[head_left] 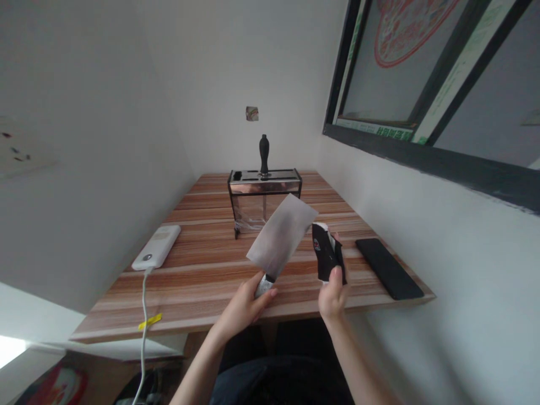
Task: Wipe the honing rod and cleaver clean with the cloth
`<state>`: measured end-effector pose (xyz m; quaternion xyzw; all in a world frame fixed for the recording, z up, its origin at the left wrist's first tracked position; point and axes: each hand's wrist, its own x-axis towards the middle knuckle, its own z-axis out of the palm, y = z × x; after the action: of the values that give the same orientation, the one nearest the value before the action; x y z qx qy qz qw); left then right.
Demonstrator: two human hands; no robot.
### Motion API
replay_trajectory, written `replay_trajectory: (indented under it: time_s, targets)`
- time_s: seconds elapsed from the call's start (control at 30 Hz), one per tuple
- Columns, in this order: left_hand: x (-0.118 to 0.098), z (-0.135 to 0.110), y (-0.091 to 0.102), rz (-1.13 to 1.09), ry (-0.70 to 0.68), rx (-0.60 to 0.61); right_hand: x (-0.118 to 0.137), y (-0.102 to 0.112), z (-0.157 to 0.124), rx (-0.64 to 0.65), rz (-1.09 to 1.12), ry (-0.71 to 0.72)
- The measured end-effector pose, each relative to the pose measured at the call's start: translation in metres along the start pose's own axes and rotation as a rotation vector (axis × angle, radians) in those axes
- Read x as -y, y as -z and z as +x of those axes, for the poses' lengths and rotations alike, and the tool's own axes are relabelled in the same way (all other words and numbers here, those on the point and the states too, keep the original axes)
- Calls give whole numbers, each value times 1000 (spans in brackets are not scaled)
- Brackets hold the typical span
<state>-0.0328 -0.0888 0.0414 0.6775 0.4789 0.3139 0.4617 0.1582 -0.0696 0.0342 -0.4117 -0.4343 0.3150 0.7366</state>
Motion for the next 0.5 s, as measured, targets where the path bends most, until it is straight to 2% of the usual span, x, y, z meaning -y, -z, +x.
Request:
replay_trajectory:
  time_s: [0.07, 0.1, 0.17, 0.23, 0.33, 0.5]
  targets:
    - [2, 1, -1, 0, -1, 9, 2, -4, 7, 160, -174, 293]
    - [4, 1, -2, -9, 3, 14, 4, -7, 10, 277, -248, 395]
    - [7, 2, -3, -44, 16, 17, 6, -16, 16, 503, -393, 537]
    - [10, 2, -4, -82, 28, 8, 7, -23, 20, 651, -533, 622]
    - [12, 3, -4, -98, 25, -12, 6, -31, 21, 727, -690, 696]
    - [10, 3, -4, -75, -4, -44, 7, -37, 13, 821, -817, 749]
